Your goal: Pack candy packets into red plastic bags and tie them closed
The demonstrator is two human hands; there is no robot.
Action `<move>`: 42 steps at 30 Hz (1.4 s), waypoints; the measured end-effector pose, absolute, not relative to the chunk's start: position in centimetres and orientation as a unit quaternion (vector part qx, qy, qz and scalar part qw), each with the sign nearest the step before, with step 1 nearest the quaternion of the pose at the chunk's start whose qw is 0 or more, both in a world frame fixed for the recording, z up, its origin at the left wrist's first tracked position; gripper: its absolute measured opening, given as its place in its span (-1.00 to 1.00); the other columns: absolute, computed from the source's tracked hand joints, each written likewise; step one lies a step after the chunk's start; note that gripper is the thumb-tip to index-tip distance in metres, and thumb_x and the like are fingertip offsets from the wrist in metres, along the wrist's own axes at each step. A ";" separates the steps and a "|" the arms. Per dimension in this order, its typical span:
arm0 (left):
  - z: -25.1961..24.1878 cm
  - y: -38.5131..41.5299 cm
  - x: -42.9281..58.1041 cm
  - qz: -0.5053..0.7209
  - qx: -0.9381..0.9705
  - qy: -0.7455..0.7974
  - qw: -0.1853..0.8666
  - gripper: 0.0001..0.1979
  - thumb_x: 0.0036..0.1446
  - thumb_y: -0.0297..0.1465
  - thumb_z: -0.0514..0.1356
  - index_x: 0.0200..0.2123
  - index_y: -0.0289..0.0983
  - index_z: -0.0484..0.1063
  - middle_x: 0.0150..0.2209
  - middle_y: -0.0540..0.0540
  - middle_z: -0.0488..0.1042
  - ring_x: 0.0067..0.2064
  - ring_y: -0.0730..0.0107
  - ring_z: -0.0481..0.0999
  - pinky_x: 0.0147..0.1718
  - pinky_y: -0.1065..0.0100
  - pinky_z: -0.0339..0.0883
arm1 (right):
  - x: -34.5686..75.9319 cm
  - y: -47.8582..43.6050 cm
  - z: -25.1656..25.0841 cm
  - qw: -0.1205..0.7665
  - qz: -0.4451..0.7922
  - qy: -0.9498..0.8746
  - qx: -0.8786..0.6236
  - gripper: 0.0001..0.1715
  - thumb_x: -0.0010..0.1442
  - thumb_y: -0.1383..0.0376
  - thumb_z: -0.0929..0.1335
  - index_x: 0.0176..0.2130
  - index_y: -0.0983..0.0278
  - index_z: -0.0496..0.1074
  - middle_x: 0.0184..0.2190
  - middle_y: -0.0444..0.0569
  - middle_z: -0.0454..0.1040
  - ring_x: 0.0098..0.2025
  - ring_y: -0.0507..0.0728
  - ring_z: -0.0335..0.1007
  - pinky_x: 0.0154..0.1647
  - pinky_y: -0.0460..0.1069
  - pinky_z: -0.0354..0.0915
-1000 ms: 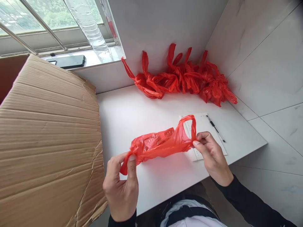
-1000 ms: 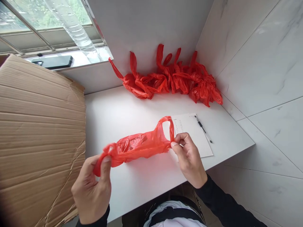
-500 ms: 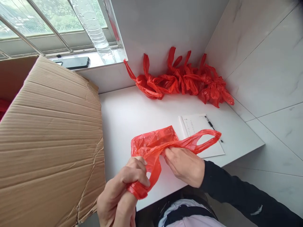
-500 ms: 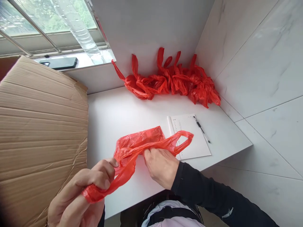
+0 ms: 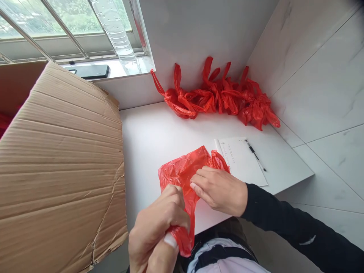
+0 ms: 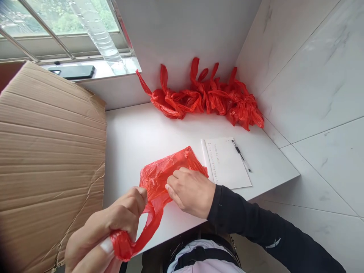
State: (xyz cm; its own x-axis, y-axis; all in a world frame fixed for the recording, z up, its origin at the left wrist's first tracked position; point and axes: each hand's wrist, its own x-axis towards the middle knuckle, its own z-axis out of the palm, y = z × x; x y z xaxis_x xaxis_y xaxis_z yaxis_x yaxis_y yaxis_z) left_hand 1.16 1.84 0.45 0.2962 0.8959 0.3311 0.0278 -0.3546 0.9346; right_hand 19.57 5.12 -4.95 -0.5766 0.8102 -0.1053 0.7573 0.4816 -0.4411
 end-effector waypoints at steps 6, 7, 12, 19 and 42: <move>0.2 1.7 0.6 0.472 0.696 0.329 0.428 -0.67 0.37 -0.33 -0.04 -0.49 -0.20 0.24 -0.60 -0.06 0.26 -0.51 0.28 0.24 -0.50 0.15 0.18 | 21.6 7.2 -3.1 0.032 0.194 -0.823 -0.533 -0.36 0.42 0.20 0.19 0.38 0.34 0.03 -0.18 0.09 0.50 -0.39 0.19 0.45 -0.43 0.05 0.26; 0.2 1.8 0.6 0.476 0.697 0.326 0.426 -0.66 0.37 -0.32 -0.05 -0.49 -0.21 0.24 -0.60 -0.06 0.25 -0.51 0.28 0.24 -0.49 0.14 0.18 | 21.8 7.3 -2.9 0.049 0.195 -0.831 -0.518 -0.33 0.40 0.15 0.23 0.38 0.30 0.04 -0.16 0.08 0.50 -0.32 0.21 0.47 -0.39 0.05 0.29; 0.6 1.8 0.8 0.469 0.715 0.332 0.398 -0.59 0.39 -0.24 -0.12 -0.52 -0.22 0.15 -0.65 -0.01 0.19 -0.56 0.32 0.18 -0.46 0.11 0.14 | 21.7 7.7 -2.5 0.055 0.176 -0.886 -0.425 -0.86 0.29 0.35 0.35 -0.15 0.23 0.52 -0.30 -0.03 0.45 -0.24 0.18 0.38 -0.26 0.07 0.32; 1.0 0.7 1.6 0.475 0.699 0.430 0.318 -0.73 0.12 -0.54 0.11 -0.52 -0.20 0.07 -0.60 0.03 0.02 -0.50 0.33 0.11 -0.39 0.15 0.09 | 21.6 9.2 -0.2 0.177 0.029 -0.816 -0.549 -0.85 0.24 0.39 0.38 -0.20 0.17 0.53 -0.36 -0.06 0.41 -0.28 0.18 0.36 -0.36 0.04 0.25; -0.1 1.3 4.3 0.517 0.667 0.405 0.351 -0.69 0.09 -0.66 0.03 -0.54 -0.24 -0.04 -0.59 0.06 -0.03 -0.50 0.45 0.02 -0.41 0.26 0.07 | 20.2 10.6 -6.3 -0.071 0.075 -0.844 -0.526 -0.70 0.23 0.60 0.21 -0.22 0.39 0.47 -0.20 0.21 0.58 -0.14 0.31 0.50 -0.18 0.10 0.33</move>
State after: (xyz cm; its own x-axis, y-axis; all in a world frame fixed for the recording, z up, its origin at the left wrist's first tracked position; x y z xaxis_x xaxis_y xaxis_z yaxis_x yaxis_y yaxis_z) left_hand 4.31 1.29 -0.13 0.1366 0.9041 0.4049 0.1778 -0.4245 0.8878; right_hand 20.20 10.57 -6.27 -0.4363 0.8775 -0.1992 0.8988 0.4353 -0.0508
